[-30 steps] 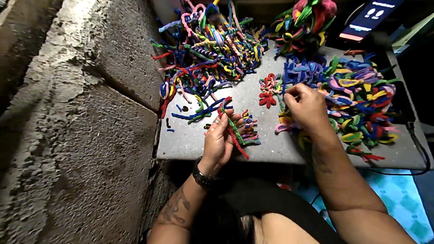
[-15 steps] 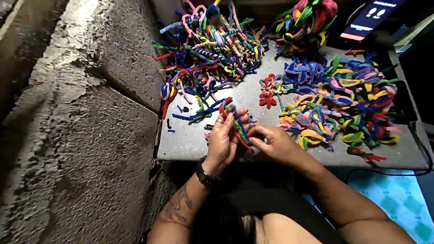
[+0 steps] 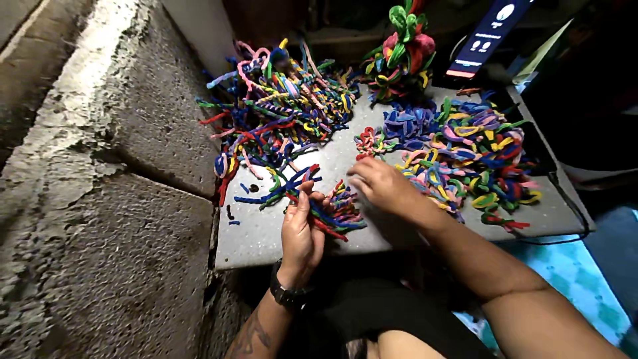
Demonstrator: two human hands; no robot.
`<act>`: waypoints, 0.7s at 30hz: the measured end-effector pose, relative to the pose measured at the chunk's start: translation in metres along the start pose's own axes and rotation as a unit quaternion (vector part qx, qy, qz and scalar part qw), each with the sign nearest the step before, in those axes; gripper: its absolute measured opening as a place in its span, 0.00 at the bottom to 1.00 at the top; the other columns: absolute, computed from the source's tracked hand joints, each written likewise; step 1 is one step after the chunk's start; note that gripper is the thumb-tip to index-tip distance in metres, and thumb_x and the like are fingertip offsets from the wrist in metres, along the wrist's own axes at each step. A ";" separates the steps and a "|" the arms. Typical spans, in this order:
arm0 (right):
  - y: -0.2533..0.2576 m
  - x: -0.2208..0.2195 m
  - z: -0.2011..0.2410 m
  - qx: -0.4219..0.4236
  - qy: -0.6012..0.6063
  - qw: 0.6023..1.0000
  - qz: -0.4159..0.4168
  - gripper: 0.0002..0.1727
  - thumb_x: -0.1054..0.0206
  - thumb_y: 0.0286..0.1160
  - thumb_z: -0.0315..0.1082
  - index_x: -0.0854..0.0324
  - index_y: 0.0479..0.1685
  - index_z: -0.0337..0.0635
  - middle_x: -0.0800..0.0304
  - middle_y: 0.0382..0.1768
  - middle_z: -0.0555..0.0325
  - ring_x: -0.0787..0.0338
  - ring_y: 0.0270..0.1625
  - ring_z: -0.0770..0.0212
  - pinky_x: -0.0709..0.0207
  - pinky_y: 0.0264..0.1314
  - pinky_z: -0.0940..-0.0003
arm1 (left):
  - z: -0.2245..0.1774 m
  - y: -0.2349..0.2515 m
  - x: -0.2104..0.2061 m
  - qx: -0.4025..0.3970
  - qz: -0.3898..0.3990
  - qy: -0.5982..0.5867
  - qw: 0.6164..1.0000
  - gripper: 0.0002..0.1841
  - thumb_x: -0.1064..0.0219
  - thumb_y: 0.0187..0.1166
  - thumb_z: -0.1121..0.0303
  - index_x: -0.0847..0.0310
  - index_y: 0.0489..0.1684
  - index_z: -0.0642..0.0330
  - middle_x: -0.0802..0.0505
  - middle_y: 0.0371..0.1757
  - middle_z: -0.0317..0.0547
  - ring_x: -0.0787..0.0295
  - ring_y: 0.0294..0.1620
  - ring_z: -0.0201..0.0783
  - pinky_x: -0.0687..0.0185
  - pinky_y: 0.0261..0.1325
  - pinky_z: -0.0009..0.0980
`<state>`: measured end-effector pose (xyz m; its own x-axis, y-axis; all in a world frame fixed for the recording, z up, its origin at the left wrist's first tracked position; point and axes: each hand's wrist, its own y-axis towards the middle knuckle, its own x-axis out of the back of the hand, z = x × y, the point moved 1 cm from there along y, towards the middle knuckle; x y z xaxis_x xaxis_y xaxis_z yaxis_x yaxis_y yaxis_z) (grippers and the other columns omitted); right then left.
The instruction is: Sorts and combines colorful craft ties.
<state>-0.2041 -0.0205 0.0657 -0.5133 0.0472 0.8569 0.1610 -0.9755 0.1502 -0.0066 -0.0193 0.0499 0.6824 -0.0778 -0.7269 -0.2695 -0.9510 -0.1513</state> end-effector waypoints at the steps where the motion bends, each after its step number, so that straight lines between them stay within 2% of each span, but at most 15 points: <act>1: 0.006 0.005 -0.008 -0.044 -0.031 0.998 0.012 0.15 0.37 0.85 0.34 0.14 0.61 0.34 0.13 0.60 0.37 0.11 0.62 0.39 0.18 0.64 0.41 | -0.001 -0.001 0.001 0.001 0.003 -0.003 1.000 0.18 0.59 0.95 0.67 0.20 0.61 0.57 0.08 0.35 0.39 0.08 0.36 0.33 0.09 0.50 0.32; 3: 0.013 0.016 -0.022 -0.127 -0.064 0.989 0.028 0.17 0.35 0.83 0.32 0.17 0.66 0.33 0.17 0.63 0.33 0.12 0.61 0.34 0.18 0.61 0.36 | -0.002 -0.001 0.003 0.005 0.003 -0.009 1.000 0.18 0.60 0.96 0.67 0.20 0.59 0.57 0.08 0.35 0.39 0.08 0.36 0.33 0.09 0.50 0.31; 5: 0.015 0.022 -0.039 -0.180 -0.073 0.980 0.030 0.17 0.34 0.81 0.31 0.18 0.65 0.32 0.17 0.64 0.31 0.13 0.61 0.31 0.21 0.62 0.32 | -0.002 -0.002 0.004 0.011 -0.007 -0.012 1.000 0.19 0.60 0.96 0.67 0.19 0.57 0.57 0.08 0.34 0.40 0.08 0.36 0.33 0.09 0.49 0.32; 8: 0.019 0.022 -0.063 -0.213 -0.063 0.974 0.049 0.15 0.36 0.83 0.29 0.17 0.62 0.31 0.13 0.59 0.32 0.14 0.64 0.31 0.24 0.67 0.30 | -0.002 -0.001 0.006 0.024 -0.015 -0.019 0.999 0.19 0.60 0.96 0.67 0.19 0.57 0.58 0.09 0.34 0.41 0.09 0.35 0.33 0.09 0.49 0.32; 10: 0.024 0.021 -0.071 -0.214 -0.038 0.974 0.057 0.14 0.40 0.85 0.28 0.16 0.62 0.32 0.12 0.61 0.34 0.14 0.67 0.34 0.26 0.71 0.32 | -0.001 0.000 0.005 0.032 -0.015 -0.020 0.999 0.19 0.60 0.96 0.67 0.20 0.58 0.58 0.09 0.34 0.41 0.09 0.35 0.34 0.09 0.48 0.31; 12: 0.028 0.026 -0.071 -0.216 -0.020 0.975 0.055 0.17 0.44 0.88 0.28 0.17 0.67 0.35 0.12 0.63 0.35 0.14 0.69 0.35 0.27 0.73 0.33 | 0.000 0.001 0.004 0.034 -0.017 -0.022 0.999 0.19 0.60 0.96 0.67 0.19 0.57 0.58 0.08 0.34 0.41 0.08 0.36 0.34 0.09 0.49 0.32; 15: 0.031 0.033 -0.066 -0.217 -0.021 0.976 0.019 0.18 0.47 0.90 0.28 0.19 0.71 0.36 0.13 0.65 0.36 0.15 0.71 0.35 0.27 0.75 0.35 | 0.000 0.000 0.004 0.028 -0.020 -0.019 0.999 0.19 0.60 0.96 0.67 0.19 0.57 0.57 0.08 0.34 0.41 0.08 0.36 0.34 0.09 0.50 0.32; 19: 0.025 0.020 -0.057 -0.139 -0.001 0.990 0.012 0.16 0.44 0.87 0.27 0.16 0.64 0.33 0.12 0.62 0.36 0.14 0.67 0.37 0.25 0.73 0.37 | 0.000 0.002 0.006 0.021 -0.021 -0.015 0.999 0.19 0.60 0.96 0.67 0.19 0.57 0.57 0.09 0.33 0.39 0.09 0.35 0.33 0.10 0.49 0.32; 21: 0.016 0.012 -0.044 -0.089 0.018 0.996 -0.015 0.13 0.41 0.86 0.27 0.13 0.59 0.34 0.11 0.59 0.38 0.10 0.62 0.39 0.21 0.67 0.39 | 0.001 0.002 0.004 0.022 -0.018 -0.013 1.000 0.19 0.61 0.96 0.66 0.19 0.57 0.56 0.09 0.35 0.39 0.08 0.37 0.33 0.10 0.50 0.32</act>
<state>-0.2448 -0.0452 0.0568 -0.5467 0.0731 0.8342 -0.0052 -0.9965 0.0839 -0.0055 -0.0213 0.0457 0.6736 -0.0355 -0.7382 -0.2760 -0.9387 -0.2067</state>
